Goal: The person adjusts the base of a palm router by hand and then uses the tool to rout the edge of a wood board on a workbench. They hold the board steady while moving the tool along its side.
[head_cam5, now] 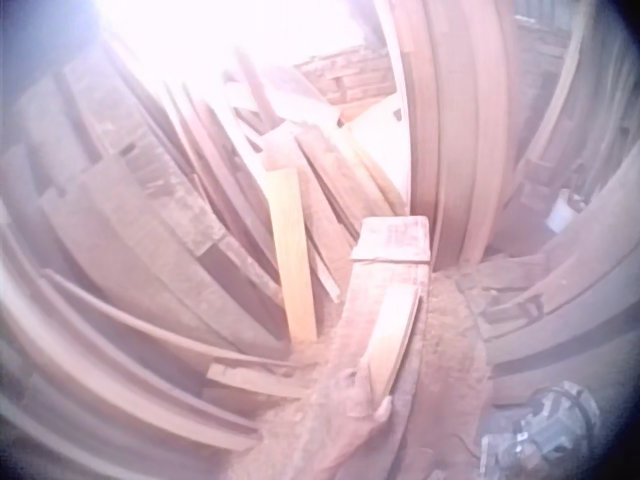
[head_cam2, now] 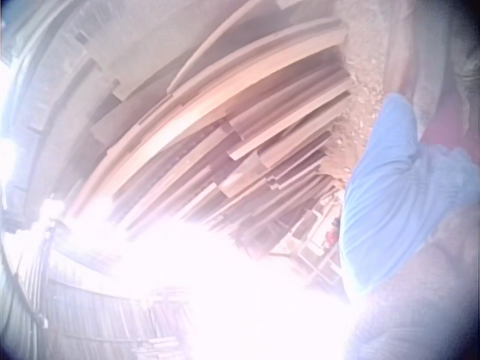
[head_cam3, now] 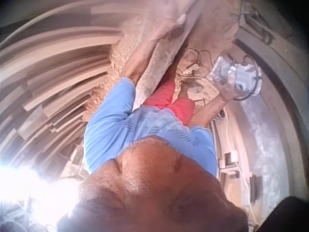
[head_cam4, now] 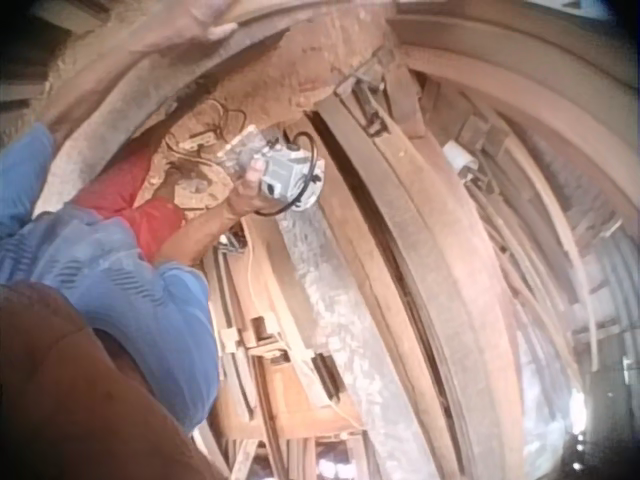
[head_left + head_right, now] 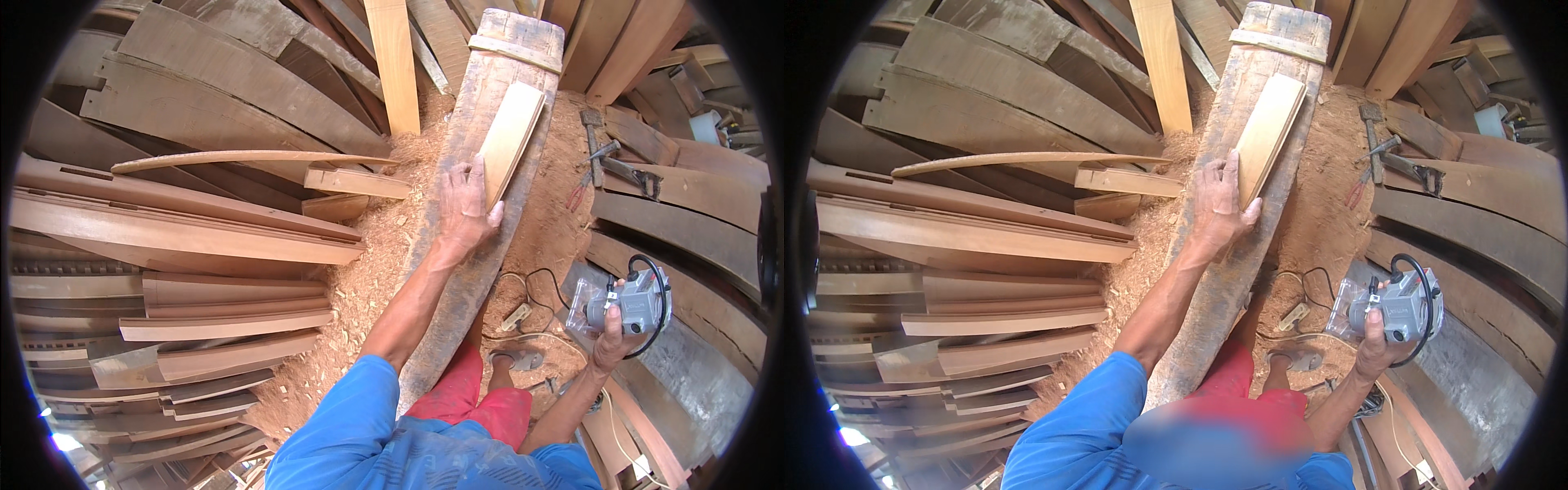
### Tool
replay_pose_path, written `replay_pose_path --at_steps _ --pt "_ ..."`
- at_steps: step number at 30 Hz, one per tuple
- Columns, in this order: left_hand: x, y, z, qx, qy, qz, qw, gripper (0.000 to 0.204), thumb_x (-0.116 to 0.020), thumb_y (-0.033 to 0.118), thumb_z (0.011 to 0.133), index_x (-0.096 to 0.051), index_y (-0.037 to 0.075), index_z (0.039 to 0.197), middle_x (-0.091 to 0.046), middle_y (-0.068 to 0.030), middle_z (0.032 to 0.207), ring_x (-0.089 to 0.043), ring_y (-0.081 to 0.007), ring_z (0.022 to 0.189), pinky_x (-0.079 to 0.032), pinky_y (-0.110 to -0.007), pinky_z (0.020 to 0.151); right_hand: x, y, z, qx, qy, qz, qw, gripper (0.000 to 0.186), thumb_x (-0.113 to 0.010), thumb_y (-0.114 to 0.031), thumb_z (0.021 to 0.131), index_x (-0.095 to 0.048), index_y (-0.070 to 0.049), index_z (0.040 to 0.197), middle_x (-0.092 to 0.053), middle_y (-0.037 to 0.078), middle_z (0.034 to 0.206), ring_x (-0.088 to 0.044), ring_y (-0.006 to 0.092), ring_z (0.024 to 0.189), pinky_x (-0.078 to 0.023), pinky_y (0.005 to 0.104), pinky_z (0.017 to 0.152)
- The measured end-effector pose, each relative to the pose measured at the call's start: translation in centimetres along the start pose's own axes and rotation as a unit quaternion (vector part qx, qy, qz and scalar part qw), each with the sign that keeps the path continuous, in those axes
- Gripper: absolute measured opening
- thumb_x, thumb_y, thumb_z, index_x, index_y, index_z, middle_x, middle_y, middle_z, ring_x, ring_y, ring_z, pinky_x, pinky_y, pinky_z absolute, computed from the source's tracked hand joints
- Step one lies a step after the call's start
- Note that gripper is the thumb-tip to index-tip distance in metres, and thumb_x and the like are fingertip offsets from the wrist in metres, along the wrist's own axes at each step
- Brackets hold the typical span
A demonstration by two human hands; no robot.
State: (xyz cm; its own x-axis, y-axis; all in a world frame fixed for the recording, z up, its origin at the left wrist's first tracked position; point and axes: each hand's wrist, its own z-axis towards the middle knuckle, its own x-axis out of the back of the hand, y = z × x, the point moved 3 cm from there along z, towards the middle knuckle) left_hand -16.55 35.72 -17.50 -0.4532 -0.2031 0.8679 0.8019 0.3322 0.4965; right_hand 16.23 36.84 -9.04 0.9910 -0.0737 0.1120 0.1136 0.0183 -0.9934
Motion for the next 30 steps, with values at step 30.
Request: replay_pose_path --at_steps 30 --pt "-0.1 3.4 -0.4 0.020 -0.057 -0.063 0.996 0.097 -0.086 0.038 0.072 -0.041 -0.005 0.146 -0.057 -0.0283 0.125 -0.061 -0.0377 0.113 -0.053 -0.045 0.096 0.4 0.8 -0.5 -0.057 0.022 0.043 0.997 0.069 -0.080 -0.015 0.078 -0.052 0.002 0.139 -0.064 0.011 0.120 -0.064 0.0188 0.105 -0.052 0.0338 0.094"
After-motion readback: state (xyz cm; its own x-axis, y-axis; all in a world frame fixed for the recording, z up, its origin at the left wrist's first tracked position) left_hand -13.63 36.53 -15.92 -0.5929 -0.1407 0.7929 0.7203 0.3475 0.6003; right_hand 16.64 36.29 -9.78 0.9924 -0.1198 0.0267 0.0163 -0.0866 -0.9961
